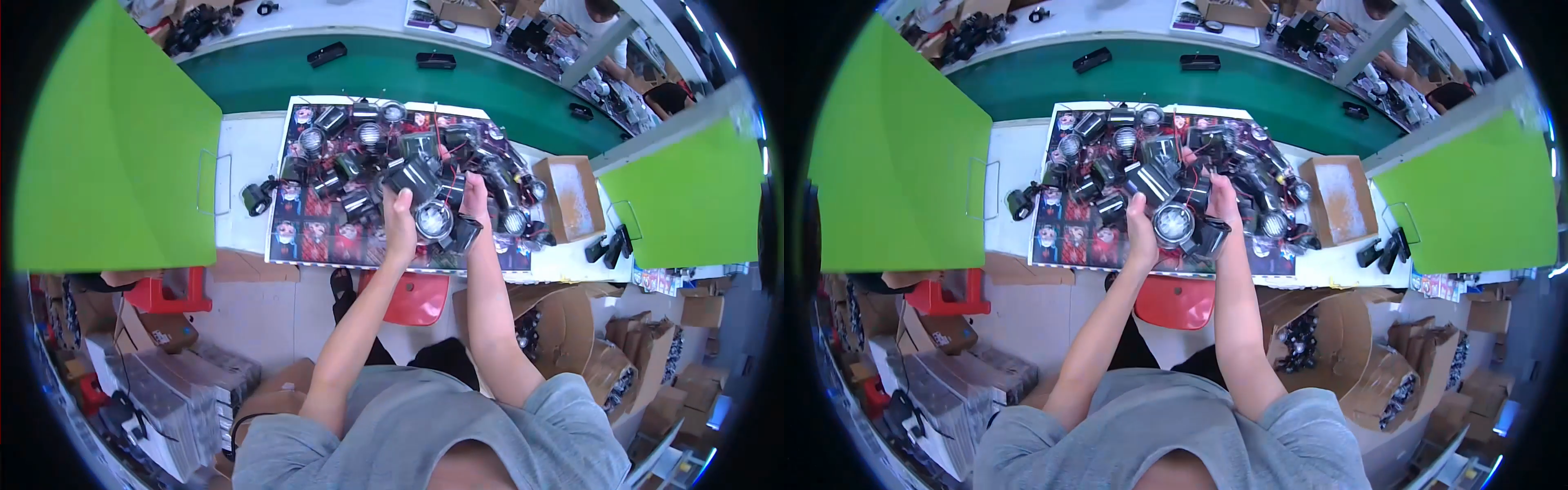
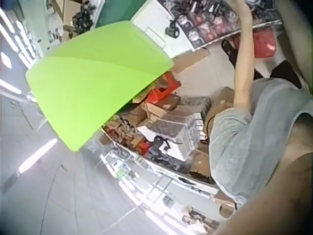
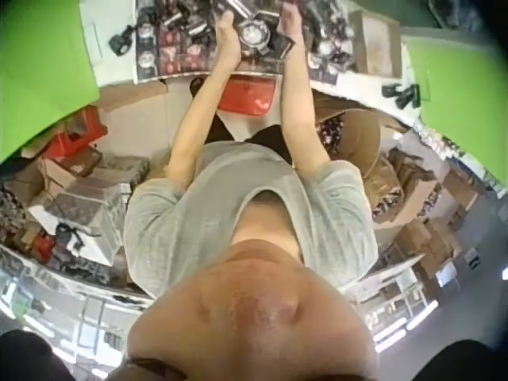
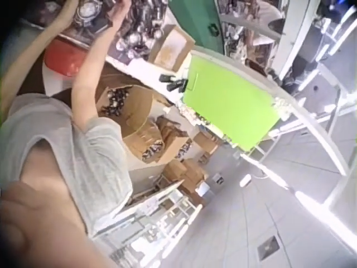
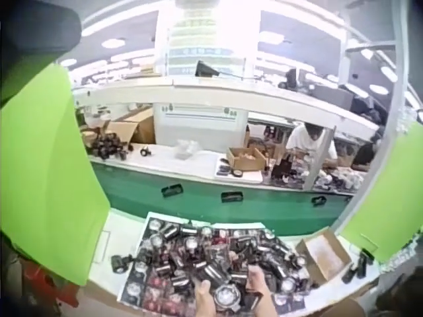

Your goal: The person assembles small LED light components by hand at a factory workstation, connecting wires to plastic housings.

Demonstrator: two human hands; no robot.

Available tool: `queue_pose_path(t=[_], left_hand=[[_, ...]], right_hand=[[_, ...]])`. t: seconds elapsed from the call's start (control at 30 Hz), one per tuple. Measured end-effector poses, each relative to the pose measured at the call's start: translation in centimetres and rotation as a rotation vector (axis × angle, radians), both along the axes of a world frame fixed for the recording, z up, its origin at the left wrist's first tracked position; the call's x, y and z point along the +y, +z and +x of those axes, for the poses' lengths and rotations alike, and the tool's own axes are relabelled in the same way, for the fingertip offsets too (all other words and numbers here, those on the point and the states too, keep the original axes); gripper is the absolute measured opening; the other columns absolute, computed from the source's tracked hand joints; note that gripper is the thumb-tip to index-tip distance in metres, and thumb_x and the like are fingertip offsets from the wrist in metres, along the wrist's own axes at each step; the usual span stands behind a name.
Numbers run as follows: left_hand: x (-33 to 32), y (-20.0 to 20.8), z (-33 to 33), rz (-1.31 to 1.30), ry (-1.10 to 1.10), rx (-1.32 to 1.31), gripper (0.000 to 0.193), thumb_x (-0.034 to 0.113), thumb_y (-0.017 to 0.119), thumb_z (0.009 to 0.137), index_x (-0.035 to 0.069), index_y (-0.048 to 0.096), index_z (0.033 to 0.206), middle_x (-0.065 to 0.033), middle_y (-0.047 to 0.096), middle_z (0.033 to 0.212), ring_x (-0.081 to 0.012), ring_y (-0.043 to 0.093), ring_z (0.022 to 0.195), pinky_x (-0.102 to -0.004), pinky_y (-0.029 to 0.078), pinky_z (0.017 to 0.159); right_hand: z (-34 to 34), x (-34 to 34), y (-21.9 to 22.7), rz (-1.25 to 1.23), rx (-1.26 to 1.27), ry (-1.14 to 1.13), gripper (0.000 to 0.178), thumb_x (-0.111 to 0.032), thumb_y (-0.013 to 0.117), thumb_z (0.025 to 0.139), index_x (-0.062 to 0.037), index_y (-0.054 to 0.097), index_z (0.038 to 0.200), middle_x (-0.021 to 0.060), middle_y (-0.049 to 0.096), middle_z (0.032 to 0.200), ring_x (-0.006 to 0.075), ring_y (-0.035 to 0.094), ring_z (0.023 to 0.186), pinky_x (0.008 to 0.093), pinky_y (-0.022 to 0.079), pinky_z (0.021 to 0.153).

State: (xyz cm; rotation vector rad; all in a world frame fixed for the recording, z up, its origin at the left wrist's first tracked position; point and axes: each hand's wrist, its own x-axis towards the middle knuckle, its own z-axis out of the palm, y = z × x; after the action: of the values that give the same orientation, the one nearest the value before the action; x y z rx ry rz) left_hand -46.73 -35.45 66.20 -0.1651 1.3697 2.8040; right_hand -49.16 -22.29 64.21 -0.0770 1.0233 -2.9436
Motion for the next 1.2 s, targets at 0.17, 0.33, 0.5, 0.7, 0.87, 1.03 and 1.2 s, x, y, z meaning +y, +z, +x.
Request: queue_pose_path(t=[0.17, 0.33, 0.5, 0.7, 0.87, 1.03, 1.2], left_hand=[[-2.6, -0.1, -5.1, -0.158, -0.095, -0.034, 0.041, 0.025, 0.037, 0.088, -0.003, 0.041, 0.119, -0.0081, 0.047, 0.116, -0.0169, 0.043, 0.105, -0.0282, 0.029, 0.094], [-2.7, -0.9, -6.8, -0.111, -0.085, -0.062, 0.043, 0.026, 0.040, 0.085, -0.001, 0.040, 0.118, -0.0084, 0.047, 0.114, -0.0175, 0.044, 0.103, -0.0291, 0.030, 0.093], [-2.0, -2.3, -7.3, -0.285, 0.077, 0.077, 0.062, 0.036, 0.052, 0.078, -0.006, 0.035, 0.120, -0.0135, 0.046, 0.110, -0.0216, 0.046, 0.101, -0.0332, 0.033, 0.091], [-0.3, -4.5, -6.0, -0.306, 0.350, 0.088, 0.093, 0.065, 0.047, 0.073, -0.009, 0.027, 0.127, -0.0170, 0.037, 0.125, -0.0232, 0.041, 0.113, -0.0331, 0.031, 0.095], [-1.2, -2.3, -6.2, -0.532, 0.328, 0.160, 0.099, 0.066, 0.056, 0.066, -0.009, 0.030, 0.123, -0.0189, 0.035, 0.123, -0.0271, 0.040, 0.112, -0.0366, 0.032, 0.094], [-4.5, -2.0, -5.1, -1.116, 0.200, 0.214, 0.068, 0.048, 0.065, 0.064, -0.005, 0.050, 0.104, -0.0199, 0.039, 0.118, -0.0321, 0.042, 0.106, -0.0382, 0.035, 0.090], [-5.9, -2.6, -5.1, -1.245, 0.180, 0.065, 0.064, 0.029, 0.073, 0.054, -0.003, 0.048, 0.104, -0.0179, 0.041, 0.116, -0.0337, 0.042, 0.103, -0.0414, 0.034, 0.088]], right_hand=[[-3.7, -1.9, 2.3, 0.144, -0.093, 0.054, 0.068, -0.032, 0.052, 0.074, 0.0036, 0.033, 0.129, 0.0081, 0.048, 0.120, 0.0171, 0.050, 0.103, 0.0274, 0.040, 0.087], [-6.7, -1.5, 1.3, 0.131, -0.188, 0.146, 0.069, -0.031, 0.051, 0.075, 0.0039, 0.029, 0.130, 0.0109, 0.040, 0.130, 0.0188, 0.045, 0.112, 0.0294, 0.033, 0.097], [-9.7, 0.0, 1.7, 0.370, -0.178, 0.321, 0.068, -0.030, 0.048, 0.076, 0.0072, 0.029, 0.130, 0.0142, 0.037, 0.132, 0.0212, 0.039, 0.120, 0.0310, 0.028, 0.101], [-12.3, -0.4, 2.0, 0.461, -0.131, 0.553, 0.056, -0.028, 0.055, 0.074, 0.0048, 0.046, 0.119, 0.0141, 0.051, 0.118, 0.0210, 0.047, 0.110, 0.0300, 0.032, 0.097], [-14.0, -0.1, 2.1, 0.719, 0.100, 0.613, 0.046, -0.024, 0.054, 0.078, 0.0022, 0.051, 0.116, 0.0092, 0.057, 0.110, 0.0154, 0.052, 0.102, 0.0272, 0.039, 0.088], [-15.0, -0.2, 4.0, 1.119, 0.053, 0.721, 0.036, -0.013, 0.059, 0.079, -0.0040, 0.055, 0.114, 0.0036, 0.059, 0.101, 0.0060, 0.051, 0.077, 0.0212, 0.042, 0.069], [-13.1, -0.7, 3.1, 1.248, 0.199, 0.213, 0.027, -0.012, 0.062, 0.074, -0.0034, 0.060, 0.099, 0.0099, 0.060, 0.092, 0.0171, 0.058, 0.079, 0.0257, 0.046, 0.069]])
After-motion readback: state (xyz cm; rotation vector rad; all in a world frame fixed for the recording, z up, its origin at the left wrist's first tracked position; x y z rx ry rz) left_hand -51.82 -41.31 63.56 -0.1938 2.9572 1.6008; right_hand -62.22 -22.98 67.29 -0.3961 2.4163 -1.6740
